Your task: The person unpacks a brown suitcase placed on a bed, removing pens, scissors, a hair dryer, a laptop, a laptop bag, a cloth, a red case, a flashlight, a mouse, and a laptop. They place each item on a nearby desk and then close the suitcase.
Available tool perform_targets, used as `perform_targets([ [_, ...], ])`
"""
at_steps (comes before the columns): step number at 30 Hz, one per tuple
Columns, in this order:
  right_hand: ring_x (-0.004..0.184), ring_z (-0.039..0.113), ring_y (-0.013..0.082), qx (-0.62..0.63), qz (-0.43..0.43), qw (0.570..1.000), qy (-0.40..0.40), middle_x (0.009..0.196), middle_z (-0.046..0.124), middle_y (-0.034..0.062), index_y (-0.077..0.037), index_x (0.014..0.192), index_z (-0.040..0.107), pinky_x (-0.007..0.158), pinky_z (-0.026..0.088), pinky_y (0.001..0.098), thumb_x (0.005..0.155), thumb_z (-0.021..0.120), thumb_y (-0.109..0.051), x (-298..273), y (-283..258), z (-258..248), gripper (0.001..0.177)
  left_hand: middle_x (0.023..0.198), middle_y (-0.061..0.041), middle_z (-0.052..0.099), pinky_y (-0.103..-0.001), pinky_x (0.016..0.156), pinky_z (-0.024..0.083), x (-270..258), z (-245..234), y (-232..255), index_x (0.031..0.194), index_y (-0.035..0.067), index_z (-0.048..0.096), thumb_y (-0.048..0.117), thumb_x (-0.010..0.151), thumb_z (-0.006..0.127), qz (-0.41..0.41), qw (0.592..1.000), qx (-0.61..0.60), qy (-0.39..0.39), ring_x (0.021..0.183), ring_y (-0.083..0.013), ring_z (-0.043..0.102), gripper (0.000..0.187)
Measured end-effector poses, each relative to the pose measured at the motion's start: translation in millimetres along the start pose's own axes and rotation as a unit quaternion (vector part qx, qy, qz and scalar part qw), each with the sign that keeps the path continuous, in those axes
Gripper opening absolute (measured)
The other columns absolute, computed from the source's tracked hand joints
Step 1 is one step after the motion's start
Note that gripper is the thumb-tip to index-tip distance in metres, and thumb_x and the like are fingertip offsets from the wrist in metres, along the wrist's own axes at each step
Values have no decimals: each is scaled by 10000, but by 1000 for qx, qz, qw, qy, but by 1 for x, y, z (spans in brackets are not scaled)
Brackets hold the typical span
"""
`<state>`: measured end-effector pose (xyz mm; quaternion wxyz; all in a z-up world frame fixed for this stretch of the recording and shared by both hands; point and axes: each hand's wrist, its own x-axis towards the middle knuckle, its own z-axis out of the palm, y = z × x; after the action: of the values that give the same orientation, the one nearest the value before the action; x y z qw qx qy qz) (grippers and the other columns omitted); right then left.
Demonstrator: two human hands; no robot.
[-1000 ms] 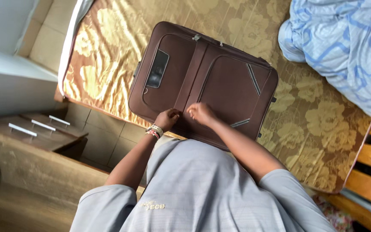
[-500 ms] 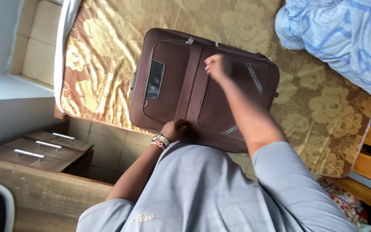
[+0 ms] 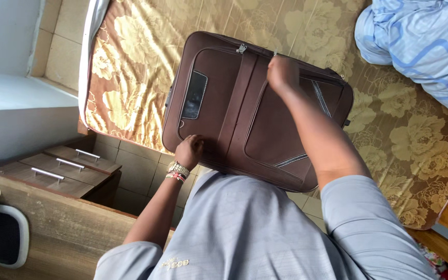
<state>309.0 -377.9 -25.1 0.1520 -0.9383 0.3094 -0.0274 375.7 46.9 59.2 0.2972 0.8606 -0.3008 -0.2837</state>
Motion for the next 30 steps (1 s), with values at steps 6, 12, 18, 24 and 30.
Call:
perform_targets([
  [6, 605, 737, 160, 206, 271, 938, -64, 676, 742, 42, -149, 837, 793, 648, 597, 314, 870, 709, -165, 9, 53, -25, 92, 1062, -187, 689, -497, 863, 538, 49, 4, 28, 1096, 69, 691, 224, 966, 665, 54, 996, 73, -15, 999, -394, 655, 204],
  [12, 625, 709, 114, 249, 291, 921, -68, 744, 738, 12, -168, 888, 751, 583, 561, 311, 942, 709, -222, -7, 79, -53, 87, 1419, -195, 559, -525, 1094, 428, 91, -10, 33, 1308, 57, 633, 184, 906, 668, 92, 981, 103, 134, 1289, -422, 501, 423],
  [18, 827, 693, 385, 87, 127, 988, 5, 884, 724, 145, -100, 903, 737, 672, 549, 525, 812, 850, -419, -36, 3, -17, 350, 1611, -190, 380, -563, 1212, 284, 127, 18, 58, 1421, 87, 587, 229, 863, 702, 95, 976, 179, 76, 1503, -428, 293, 587],
  [24, 877, 723, 384, 92, 176, 979, -44, 907, 745, 150, -126, 880, 724, 767, 571, 504, 865, 770, -290, -7, -6, -9, 171, 1666, -174, 205, -669, 1193, 175, 147, 32, 71, 1448, 101, 555, 305, 833, 745, 35, 979, 200, -23, 1533, -456, 112, 675],
  [30, 831, 697, 418, 101, 212, 972, -5, 885, 715, 206, -67, 942, 690, 713, 559, 520, 778, 725, -171, 7, -2, -1, 198, 1697, -152, 153, -663, 1191, 202, 154, 27, 64, 1468, 114, 542, 268, 806, 759, 41, 972, 221, -70, 1551, -445, 92, 714],
])
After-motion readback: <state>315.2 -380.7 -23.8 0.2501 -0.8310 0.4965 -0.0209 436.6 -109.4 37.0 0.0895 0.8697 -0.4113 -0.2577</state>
